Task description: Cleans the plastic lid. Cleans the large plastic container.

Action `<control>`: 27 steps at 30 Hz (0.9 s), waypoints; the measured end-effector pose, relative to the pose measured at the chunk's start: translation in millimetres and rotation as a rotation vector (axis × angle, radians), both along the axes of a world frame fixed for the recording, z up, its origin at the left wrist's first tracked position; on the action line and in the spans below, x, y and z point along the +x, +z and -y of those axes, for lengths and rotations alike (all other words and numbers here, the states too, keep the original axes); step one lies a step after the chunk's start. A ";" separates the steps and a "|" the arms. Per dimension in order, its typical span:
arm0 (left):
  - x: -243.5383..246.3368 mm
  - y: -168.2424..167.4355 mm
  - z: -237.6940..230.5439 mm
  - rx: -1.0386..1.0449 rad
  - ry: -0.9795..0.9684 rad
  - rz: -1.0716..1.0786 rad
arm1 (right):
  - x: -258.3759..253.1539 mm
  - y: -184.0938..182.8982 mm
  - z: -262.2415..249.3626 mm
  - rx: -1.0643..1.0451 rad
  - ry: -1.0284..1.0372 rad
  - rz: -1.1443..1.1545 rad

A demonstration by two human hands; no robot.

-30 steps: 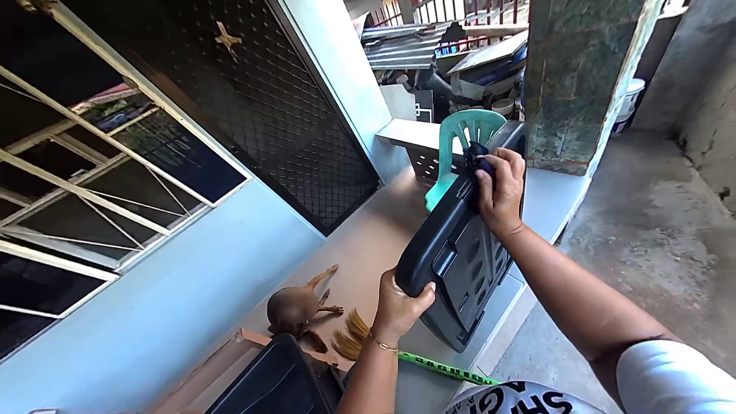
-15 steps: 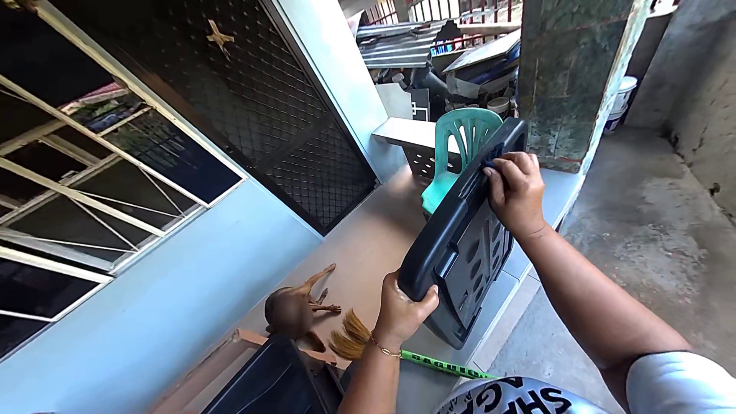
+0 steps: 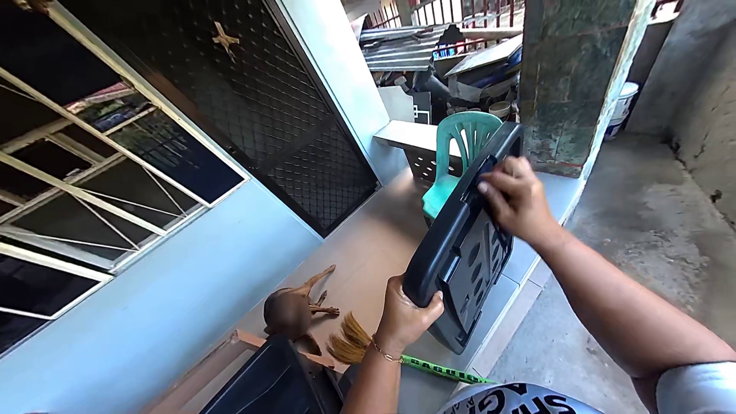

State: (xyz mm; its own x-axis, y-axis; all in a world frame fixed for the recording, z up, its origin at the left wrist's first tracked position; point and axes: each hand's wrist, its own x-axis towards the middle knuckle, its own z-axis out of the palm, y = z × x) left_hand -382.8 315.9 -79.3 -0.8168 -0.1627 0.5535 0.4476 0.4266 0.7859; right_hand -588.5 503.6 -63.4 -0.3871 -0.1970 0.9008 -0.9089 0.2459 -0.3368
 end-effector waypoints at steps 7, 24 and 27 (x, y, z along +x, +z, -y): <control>-0.8 -0.2 -11.0 -0.012 0.005 0.014 | -18.5 -5.5 -18.4 0.001 -0.098 0.119; 2.3 -7.0 -11.3 -0.058 0.006 0.018 | -85.0 38.7 -43.8 0.383 -0.165 0.082; 9.3 -10.3 -6.7 -0.066 -0.004 0.015 | -123.4 43.0 -73.3 0.278 -0.198 0.431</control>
